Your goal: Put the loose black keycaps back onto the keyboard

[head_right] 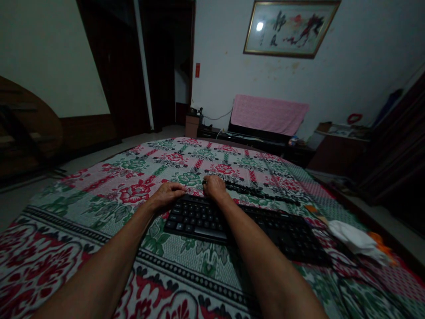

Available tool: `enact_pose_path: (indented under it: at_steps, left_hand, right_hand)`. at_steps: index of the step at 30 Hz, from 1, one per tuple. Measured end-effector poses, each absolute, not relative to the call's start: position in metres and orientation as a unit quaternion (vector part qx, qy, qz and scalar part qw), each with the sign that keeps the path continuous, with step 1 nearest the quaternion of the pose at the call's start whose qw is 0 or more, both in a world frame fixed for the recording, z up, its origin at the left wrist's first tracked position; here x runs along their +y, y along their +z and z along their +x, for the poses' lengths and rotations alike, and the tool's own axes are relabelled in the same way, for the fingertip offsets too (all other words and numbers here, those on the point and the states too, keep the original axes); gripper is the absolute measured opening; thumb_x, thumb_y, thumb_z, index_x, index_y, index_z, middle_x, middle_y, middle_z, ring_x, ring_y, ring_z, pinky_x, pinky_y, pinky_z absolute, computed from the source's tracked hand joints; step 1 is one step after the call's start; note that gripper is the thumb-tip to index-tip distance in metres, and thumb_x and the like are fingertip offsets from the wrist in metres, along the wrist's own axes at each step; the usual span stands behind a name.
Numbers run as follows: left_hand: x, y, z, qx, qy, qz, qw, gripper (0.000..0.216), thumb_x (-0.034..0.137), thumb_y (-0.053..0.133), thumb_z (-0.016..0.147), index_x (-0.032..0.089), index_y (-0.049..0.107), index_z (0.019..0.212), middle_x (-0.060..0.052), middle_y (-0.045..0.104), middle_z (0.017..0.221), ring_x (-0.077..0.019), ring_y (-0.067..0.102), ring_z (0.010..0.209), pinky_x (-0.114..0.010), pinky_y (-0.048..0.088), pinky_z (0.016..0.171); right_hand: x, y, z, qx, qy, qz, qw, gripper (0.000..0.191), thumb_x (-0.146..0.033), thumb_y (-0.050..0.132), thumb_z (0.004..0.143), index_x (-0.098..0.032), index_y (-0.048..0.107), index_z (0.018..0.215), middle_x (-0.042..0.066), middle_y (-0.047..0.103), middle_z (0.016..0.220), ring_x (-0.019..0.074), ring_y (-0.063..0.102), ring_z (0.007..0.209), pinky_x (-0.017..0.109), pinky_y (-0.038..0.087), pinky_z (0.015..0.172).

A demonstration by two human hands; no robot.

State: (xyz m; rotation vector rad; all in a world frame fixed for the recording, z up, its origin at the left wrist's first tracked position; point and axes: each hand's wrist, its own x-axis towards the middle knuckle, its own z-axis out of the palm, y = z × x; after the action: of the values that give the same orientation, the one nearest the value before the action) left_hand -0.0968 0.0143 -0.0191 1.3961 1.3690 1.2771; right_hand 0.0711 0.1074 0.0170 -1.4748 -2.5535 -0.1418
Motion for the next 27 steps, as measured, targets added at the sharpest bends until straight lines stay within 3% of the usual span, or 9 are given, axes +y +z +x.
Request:
enact_pose_path:
  at_steps: [7, 16, 22, 27]
  left_hand:
    - [0.018, -0.025, -0.098, 0.548, 0.504, 0.551, 0.376, 0.019, 0.027, 0.057, 0.064, 0.013, 0.065, 0.074, 0.001, 0.057, 0.059, -0.0089, 0.049, 0.05, -0.02, 0.034, 0.048]
    - [0.016, -0.022, -0.098, 0.555, 0.502, 0.55, 0.37, 0.02, 0.028, 0.059, 0.063, 0.013, 0.066, 0.073, 0.0, 0.058, 0.06, -0.0099, 0.05, 0.052, -0.021, 0.035, 0.049]
    - [0.017, -0.022, -0.098, 0.539, 0.509, 0.532, 0.409, 0.02, 0.028, 0.06, 0.062, 0.013, 0.066, 0.074, 0.001, 0.058, 0.058, -0.0096, 0.05, 0.051, -0.021, 0.035, 0.049]
    - [0.016, -0.019, -0.097, 0.524, 0.511, 0.528, 0.431, 0.019, 0.025, 0.062, 0.06, 0.013, 0.066, 0.074, -0.002, 0.062, 0.064, -0.0115, 0.053, 0.057, -0.022, 0.038, 0.054]
  right_hand:
    - [0.107, 0.023, 0.064, -0.864, -0.051, -0.5, 0.027, 0.032, -0.026, 0.039, 0.081, -0.021, 0.063, 0.1, 0.011, 0.063, 0.101, 0.0231, 0.057, 0.096, 0.03, 0.042, 0.078]
    - [0.104, 0.024, 0.054, -0.854, -0.044, -0.518, 0.033, 0.031, -0.018, 0.04, 0.08, -0.009, 0.064, 0.098, 0.019, 0.062, 0.101, 0.0244, 0.058, 0.094, 0.029, 0.042, 0.076]
    - [0.085, 0.041, 0.062, -0.887, 0.063, -0.435, 0.145, 0.029, -0.025, 0.045, 0.078, -0.016, 0.064, 0.098, 0.007, 0.066, 0.08, 0.0148, 0.057, 0.073, 0.022, 0.039, 0.064]
    - [0.052, 0.042, 0.064, -0.919, 0.211, -0.309, 0.128, 0.022, -0.025, 0.048, 0.074, -0.014, 0.067, 0.082, -0.002, 0.058, 0.062, 0.0081, 0.047, 0.054, 0.018, 0.031, 0.05]
